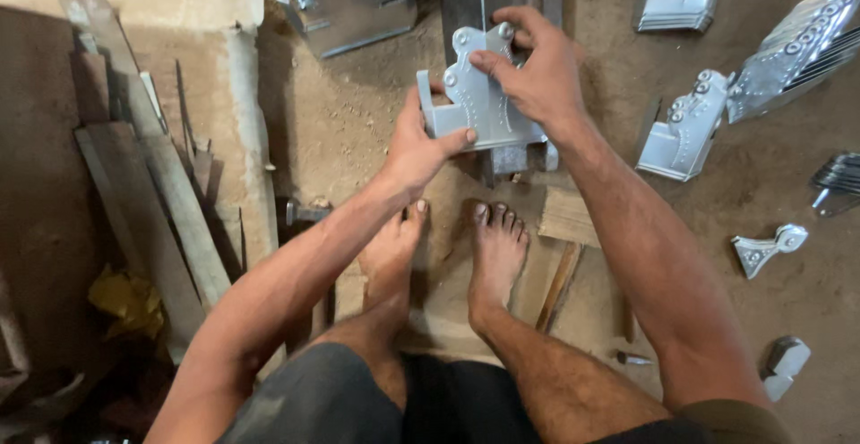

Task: The person sits on the ground and shapes ornamental aluminum castings, holding each piece against a steel bar and hammering it with a wooden mallet to bend and form it, then sets the shaped piece aside and picks up the next casting.

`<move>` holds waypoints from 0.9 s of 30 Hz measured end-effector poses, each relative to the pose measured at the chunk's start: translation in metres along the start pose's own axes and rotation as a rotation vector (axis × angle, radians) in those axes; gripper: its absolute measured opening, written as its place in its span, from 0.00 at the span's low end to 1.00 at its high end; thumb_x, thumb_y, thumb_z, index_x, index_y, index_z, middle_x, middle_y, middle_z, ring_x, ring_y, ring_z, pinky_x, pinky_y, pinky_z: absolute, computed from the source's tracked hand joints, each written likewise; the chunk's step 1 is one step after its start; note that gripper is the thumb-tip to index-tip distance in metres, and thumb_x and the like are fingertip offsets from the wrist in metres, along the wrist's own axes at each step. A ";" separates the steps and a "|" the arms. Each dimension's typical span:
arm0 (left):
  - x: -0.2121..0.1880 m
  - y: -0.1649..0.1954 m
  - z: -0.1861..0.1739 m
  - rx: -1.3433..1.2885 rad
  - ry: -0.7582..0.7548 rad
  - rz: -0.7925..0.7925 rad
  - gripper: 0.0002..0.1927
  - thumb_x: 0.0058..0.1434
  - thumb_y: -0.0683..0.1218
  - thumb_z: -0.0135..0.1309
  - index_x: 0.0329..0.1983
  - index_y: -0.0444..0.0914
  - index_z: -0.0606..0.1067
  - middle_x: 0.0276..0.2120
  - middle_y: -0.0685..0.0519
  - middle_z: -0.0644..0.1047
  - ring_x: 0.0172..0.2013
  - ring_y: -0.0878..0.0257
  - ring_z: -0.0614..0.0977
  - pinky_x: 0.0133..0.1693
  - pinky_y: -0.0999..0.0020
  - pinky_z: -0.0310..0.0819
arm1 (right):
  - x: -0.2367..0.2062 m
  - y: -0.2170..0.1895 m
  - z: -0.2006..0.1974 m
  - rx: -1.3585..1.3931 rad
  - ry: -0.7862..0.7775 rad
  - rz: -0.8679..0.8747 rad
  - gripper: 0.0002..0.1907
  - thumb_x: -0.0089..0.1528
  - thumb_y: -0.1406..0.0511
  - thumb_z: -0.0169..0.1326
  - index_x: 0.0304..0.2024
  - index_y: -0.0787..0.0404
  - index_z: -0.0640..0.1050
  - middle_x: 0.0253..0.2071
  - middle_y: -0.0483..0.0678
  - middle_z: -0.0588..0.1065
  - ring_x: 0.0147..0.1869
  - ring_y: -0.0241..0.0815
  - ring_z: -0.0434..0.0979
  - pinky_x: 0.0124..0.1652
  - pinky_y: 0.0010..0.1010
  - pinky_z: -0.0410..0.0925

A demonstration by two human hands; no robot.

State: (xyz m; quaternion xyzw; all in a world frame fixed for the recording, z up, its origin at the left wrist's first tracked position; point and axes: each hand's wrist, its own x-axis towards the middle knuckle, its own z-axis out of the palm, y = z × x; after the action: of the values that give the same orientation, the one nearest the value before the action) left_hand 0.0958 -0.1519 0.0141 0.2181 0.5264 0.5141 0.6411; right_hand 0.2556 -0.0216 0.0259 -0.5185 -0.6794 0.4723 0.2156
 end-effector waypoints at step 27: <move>0.087 -0.019 0.022 0.728 0.029 0.587 0.48 0.72 0.72 0.32 0.83 0.42 0.35 0.79 0.43 0.37 0.77 0.48 0.47 0.74 0.55 0.44 | -0.006 0.032 0.035 -0.168 0.048 -0.158 0.39 0.74 0.41 0.28 0.80 0.55 0.55 0.83 0.53 0.50 0.86 0.54 0.42 0.76 0.55 0.28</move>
State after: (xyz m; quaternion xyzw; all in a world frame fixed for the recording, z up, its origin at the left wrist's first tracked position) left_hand 0.1168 -0.0756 -0.0332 0.5615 0.5973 0.4586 0.3429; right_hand 0.2465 -0.0415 -0.0165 -0.4907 -0.7501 0.3824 0.2243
